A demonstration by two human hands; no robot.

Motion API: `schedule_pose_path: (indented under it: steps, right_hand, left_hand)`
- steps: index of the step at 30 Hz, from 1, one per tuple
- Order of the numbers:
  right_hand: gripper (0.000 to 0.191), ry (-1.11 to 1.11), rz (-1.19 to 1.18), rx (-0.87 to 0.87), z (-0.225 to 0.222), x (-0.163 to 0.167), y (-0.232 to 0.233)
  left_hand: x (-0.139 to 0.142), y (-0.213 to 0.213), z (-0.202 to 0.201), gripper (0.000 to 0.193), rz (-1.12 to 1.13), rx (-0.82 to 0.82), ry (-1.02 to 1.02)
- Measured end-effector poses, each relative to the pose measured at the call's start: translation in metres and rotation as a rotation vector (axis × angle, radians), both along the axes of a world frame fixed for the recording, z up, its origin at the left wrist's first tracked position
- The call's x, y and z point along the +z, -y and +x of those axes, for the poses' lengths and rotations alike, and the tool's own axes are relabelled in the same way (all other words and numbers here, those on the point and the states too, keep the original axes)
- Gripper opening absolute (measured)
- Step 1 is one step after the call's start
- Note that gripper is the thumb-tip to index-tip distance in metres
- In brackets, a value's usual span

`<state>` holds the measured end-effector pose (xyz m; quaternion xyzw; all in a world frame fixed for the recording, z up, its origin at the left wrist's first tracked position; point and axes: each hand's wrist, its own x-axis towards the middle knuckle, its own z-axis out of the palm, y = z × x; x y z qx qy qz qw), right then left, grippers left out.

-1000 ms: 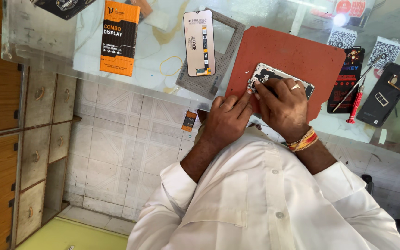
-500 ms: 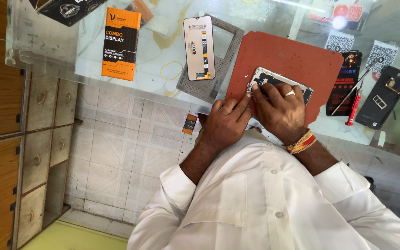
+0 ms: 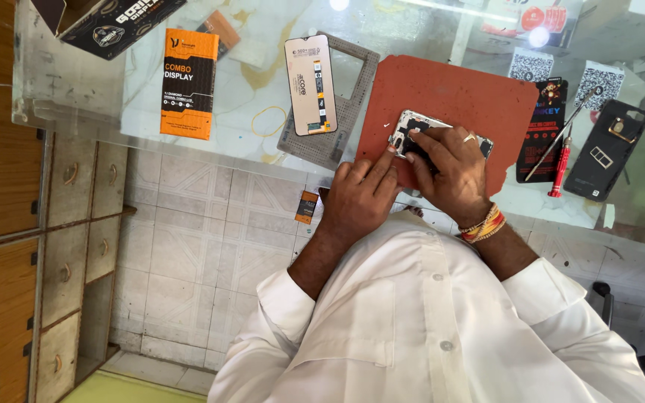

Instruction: The person uses a red screwdriver to remove screws from the back of a disassembled smartphone. They then apply adhesive from a yellow tube around the internal frame and place a silver metal back cover onto the device.

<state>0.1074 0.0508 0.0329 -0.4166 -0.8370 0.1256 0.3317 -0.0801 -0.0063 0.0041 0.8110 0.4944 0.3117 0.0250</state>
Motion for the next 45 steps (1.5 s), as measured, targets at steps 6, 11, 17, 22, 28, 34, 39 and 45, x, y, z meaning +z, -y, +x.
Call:
schedule_pose_path:
  steps: [6, 11, 17, 22, 28, 34, 39, 45]
  right_hand:
    - [0.025, -0.041, 0.025, -0.046, 0.007, -0.003, 0.005]
    - [0.022, 0.041, 0.08, -0.041, 0.011, 0.004, 0.007]
    - [0.022, 0.048, 0.098, -0.044, 0.008, 0.014, 0.006]
    - [0.024, -0.039, 0.086, -0.136, 0.033, 0.026, 0.011]
    - [0.017, -0.105, 0.142, -0.47, 0.096, 0.033, 0.028]
    - [0.01, -0.085, 0.307, -0.955, 0.206, 0.018, 0.055]
    - [0.024, 0.061, 0.109, -1.189, 0.297, 0.018, 0.094]
    - [0.035, 0.328, -0.063, -0.875, 0.333, 0.017, 0.115]
  left_hand:
    - [-0.001, -0.005, 0.004, 0.034, -0.08, -0.035, -0.01]
    - [0.0, -0.003, 0.012, 0.038, -0.055, 0.011, -0.085]
    - [-0.001, -0.004, 0.019, 0.047, -0.095, 0.044, -0.121]
    - [0.004, -0.008, 0.025, 0.06, -0.214, 0.025, -0.05]
    - [0.011, -0.017, 0.031, 0.058, -0.212, 0.018, 0.047]
    - [0.012, -0.014, 0.032, 0.053, -0.199, 0.015, 0.097]
    - [0.01, -0.013, 0.03, 0.044, -0.14, 0.026, 0.153]
    - [0.013, -0.015, 0.037, 0.038, -0.078, 0.012, 0.115]
